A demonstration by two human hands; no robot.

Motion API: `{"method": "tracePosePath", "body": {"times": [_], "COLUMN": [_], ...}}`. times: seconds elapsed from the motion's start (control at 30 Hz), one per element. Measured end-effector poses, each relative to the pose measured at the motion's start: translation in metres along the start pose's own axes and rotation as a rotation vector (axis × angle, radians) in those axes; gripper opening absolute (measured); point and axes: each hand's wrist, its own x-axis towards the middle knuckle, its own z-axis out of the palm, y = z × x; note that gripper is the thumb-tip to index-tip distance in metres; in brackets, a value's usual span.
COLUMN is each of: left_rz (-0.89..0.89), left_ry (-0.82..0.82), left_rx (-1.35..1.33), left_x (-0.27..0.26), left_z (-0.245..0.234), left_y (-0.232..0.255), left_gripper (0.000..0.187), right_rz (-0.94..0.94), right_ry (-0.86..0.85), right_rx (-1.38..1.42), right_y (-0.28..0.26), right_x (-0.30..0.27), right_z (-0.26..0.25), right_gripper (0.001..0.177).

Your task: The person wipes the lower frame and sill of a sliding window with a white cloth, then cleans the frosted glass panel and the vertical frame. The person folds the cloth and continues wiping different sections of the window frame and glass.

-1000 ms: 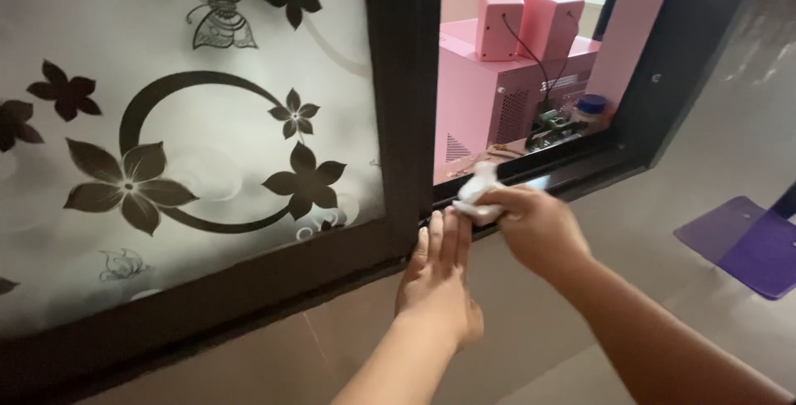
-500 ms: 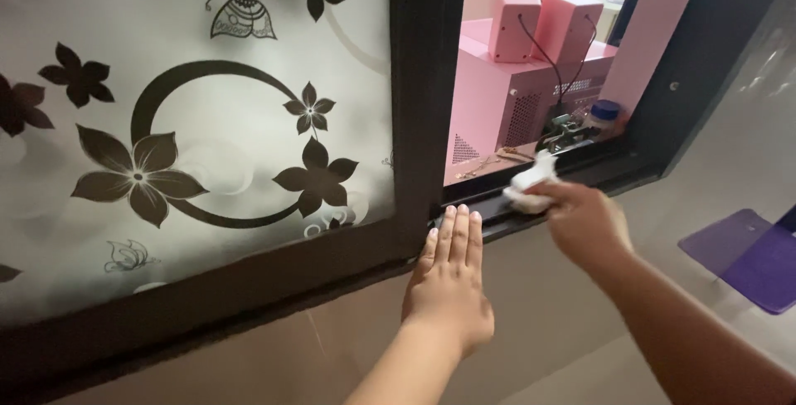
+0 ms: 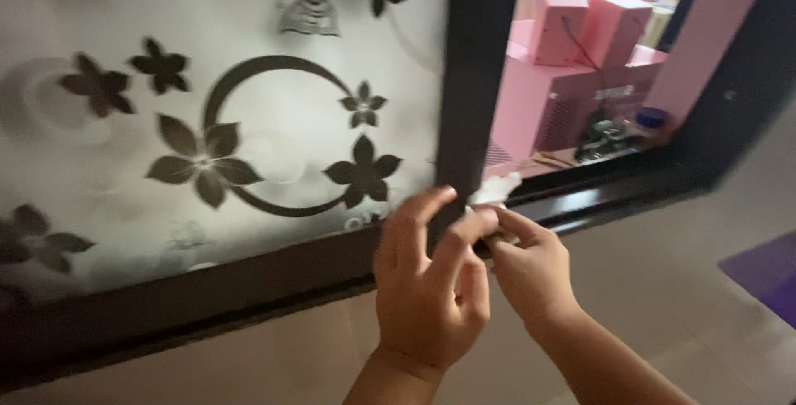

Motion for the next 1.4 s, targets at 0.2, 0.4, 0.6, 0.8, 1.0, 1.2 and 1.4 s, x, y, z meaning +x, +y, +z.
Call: {"method": "tracePosePath", "body": {"times": [0.2,0.4,0.6,0.8,1.0,1.2,1.4], "left_rz": [-0.216,-0.351,-0.350,-0.324,-0.431,-0.298,-0.563], "left_ry": [0.062,0.028,0.068,0.045,-0.182,0.481,0.616], "left_rx": [-0.027,-0.173,-0.151,-0.219,-0.282,0.160,0.613], "left_x": [0.004,-0.002,-0.004,-0.001,0.011,0.031,0.053], "left_z": [-0.008,0.004,0.006,-0.005,-0.033,-0.123,-0.269], "left_y": [-0.001,0.000,-0.003,-0.007,-0.012,-0.056,-0.130], "left_gripper": [0.056,0.062,0.062,0.061,0.065,0.063,0.031], "right_rz": [0.071,-0.026,-0.212,-0.236,-0.278,-0.213,-0.207], "right_ry": [0.047,0.084,0.076,0.057,0.091,0.010,0.093], "right_rx": [0.467,0.449,0.524,0.516,0.519,0.518,0.424], "right_y": [-0.013,-0.026,-0.056,-0.116,-0.109,-0.095,-0.117], "right_x": [0.002,0.010,0.018,-0.003,0.001,-0.002,0.010], "right_z": [0.013,0.004,-0.008,-0.016,-0.008,-0.002,-0.003], "right_gripper": [0.049,0.051,0.037,0.036,0.023,0.033,0.033]}}
